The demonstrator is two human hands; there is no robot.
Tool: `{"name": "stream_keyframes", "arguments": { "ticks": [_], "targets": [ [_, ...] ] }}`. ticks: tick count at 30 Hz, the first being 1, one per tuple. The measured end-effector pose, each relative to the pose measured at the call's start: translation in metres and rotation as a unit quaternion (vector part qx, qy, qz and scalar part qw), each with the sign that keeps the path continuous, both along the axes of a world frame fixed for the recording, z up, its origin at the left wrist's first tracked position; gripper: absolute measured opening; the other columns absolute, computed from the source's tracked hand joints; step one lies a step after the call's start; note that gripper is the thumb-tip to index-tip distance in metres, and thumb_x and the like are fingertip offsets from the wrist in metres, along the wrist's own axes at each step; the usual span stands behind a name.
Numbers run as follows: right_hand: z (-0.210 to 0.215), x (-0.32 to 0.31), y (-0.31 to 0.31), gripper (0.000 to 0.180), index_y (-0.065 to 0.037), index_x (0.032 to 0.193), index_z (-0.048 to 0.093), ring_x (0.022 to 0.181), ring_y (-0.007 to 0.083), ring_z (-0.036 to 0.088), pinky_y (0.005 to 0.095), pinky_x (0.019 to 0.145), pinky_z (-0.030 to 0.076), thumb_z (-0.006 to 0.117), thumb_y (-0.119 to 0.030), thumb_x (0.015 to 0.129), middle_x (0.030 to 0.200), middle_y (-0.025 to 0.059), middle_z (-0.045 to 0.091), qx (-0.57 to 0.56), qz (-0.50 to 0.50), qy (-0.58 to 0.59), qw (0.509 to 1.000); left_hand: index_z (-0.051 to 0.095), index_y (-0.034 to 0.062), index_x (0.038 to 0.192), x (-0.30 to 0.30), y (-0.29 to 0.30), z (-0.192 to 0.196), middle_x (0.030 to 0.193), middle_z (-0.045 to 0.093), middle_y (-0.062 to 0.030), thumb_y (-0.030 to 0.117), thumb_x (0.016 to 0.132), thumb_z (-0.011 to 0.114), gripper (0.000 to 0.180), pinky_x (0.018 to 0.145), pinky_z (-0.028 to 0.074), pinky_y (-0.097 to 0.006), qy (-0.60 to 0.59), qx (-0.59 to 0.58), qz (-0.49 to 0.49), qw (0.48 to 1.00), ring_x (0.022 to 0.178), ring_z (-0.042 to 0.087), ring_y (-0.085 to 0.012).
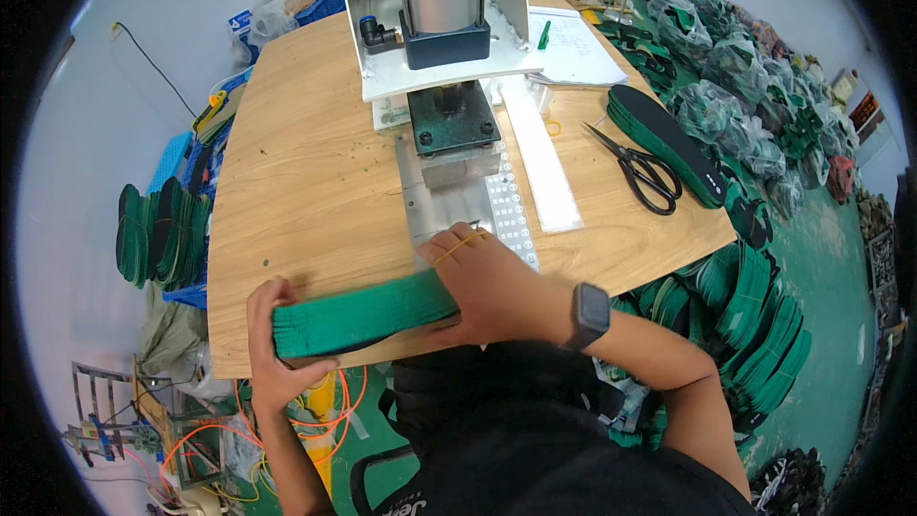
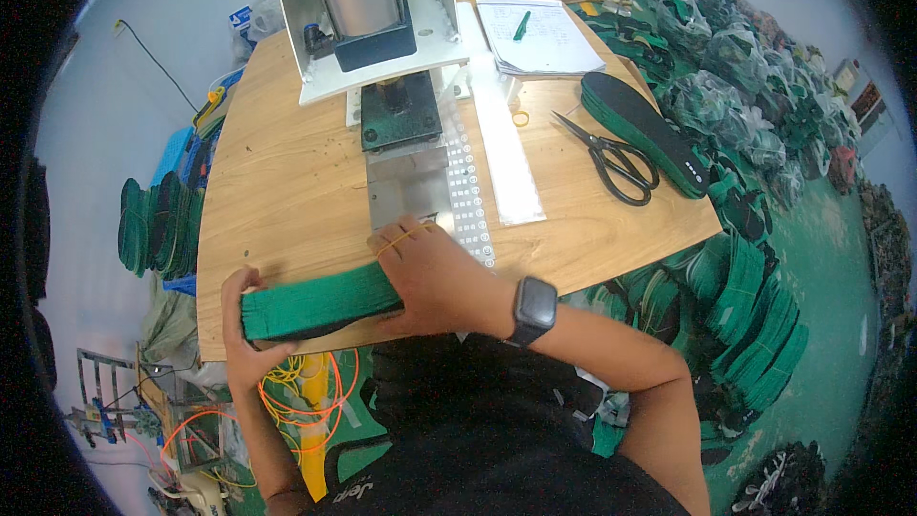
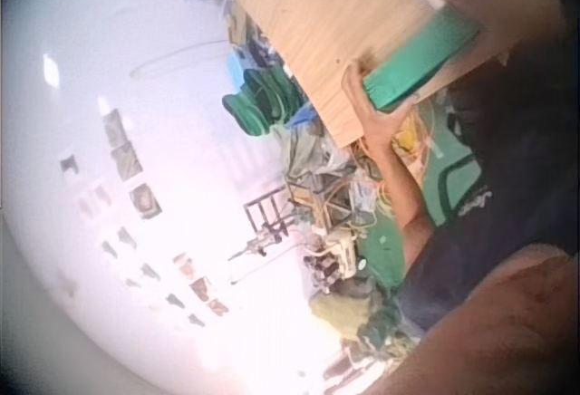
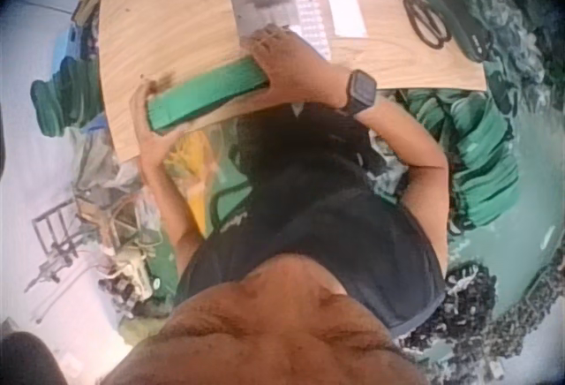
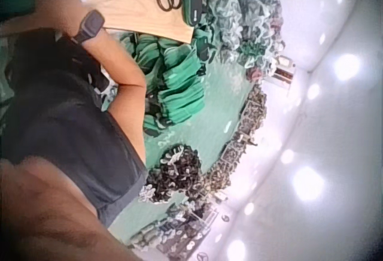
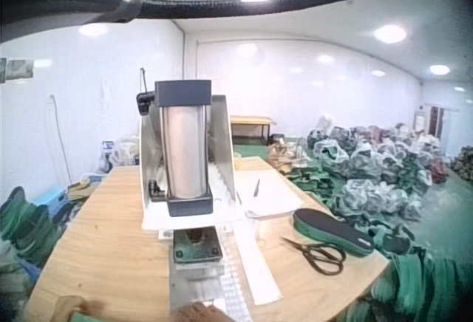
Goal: The person applies adhesive labels to the undersides of shoe insoles. They pick up an insole, peel a label from a backing sheet, press it onto the insole using a small metal template for alignment, and then bundle the finished insoles with a rubber band.
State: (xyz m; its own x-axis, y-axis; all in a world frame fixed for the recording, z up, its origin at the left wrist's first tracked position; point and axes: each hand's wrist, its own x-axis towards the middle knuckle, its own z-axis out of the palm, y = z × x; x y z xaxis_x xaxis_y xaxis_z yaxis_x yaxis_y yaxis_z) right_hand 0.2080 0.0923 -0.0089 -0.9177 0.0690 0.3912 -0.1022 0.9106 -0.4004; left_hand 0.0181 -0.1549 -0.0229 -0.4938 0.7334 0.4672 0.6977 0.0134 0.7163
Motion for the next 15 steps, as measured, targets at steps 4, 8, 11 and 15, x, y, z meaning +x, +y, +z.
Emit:
{"name": "stream_keyframes", "arguments": {
  "ticks": [4, 8, 11, 15],
  "targets": [
    [0.002, -0.007, -0.007, 0.071, 0.005, 0.113, 0.052, 0.101, 0.0390, 0.052, 0.0419, 0.091, 0.042, 0.080, -0.039, 0.066, 0.109, 0.0214, 0.056, -0.052, 0.015, 0.007, 0.998, 0.056, 0.0019, 0.116, -0.011, -0.017, -0.002, 0.114, 0.049, -0.0153, 0.018, 0.048, 0.084, 0.075, 0.086, 0.044, -0.038, 0.067, -0.054, 0.016, 0.996, 0.100, 0.053, -0.0290],
    [0.005, 0.004, -0.007, 0.060, 0.001, 0.106, 0.054, 0.099, 0.0384, 0.052, 0.0419, 0.087, 0.043, 0.080, -0.036, 0.067, 0.103, 0.0189, 0.057, -0.062, -0.018, 0.023, 0.998, 0.056, 0.0022, 0.116, -0.002, -0.015, 0.003, 0.116, 0.051, -0.0169, 0.021, 0.052, 0.082, 0.072, 0.089, 0.044, -0.038, 0.190, -0.057, 0.058, 0.978, 0.105, 0.053, -0.0311],
    [-0.009, 0.003, -0.003, 0.064, 0.005, 0.102, 0.054, 0.095, 0.0363, 0.052, 0.0417, 0.084, 0.043, 0.078, -0.041, 0.066, 0.098, 0.0207, 0.056, -0.072, 0.025, -0.013, 0.997, 0.055, 0.0023, 0.116, 0.011, -0.013, 0.010, 0.118, 0.052, -0.0184, 0.027, 0.056, 0.080, 0.070, 0.092, 0.043, -0.039, -0.002, -0.039, -0.002, 0.999, 0.109, 0.053, -0.0330],
    [-0.002, 0.006, -0.005, 0.063, 0.006, 0.109, 0.051, 0.096, 0.0374, 0.051, 0.0418, 0.085, 0.043, 0.077, -0.035, 0.069, 0.102, 0.0217, 0.054, -0.068, 0.022, 0.035, 0.997, 0.053, 0.0004, 0.121, 0.006, -0.017, 0.003, 0.119, 0.051, -0.0187, 0.028, 0.060, 0.078, 0.070, 0.092, 0.042, -0.039, 0.034, -0.086, 0.007, 0.996, 0.109, 0.052, -0.0324]
  ]
}}
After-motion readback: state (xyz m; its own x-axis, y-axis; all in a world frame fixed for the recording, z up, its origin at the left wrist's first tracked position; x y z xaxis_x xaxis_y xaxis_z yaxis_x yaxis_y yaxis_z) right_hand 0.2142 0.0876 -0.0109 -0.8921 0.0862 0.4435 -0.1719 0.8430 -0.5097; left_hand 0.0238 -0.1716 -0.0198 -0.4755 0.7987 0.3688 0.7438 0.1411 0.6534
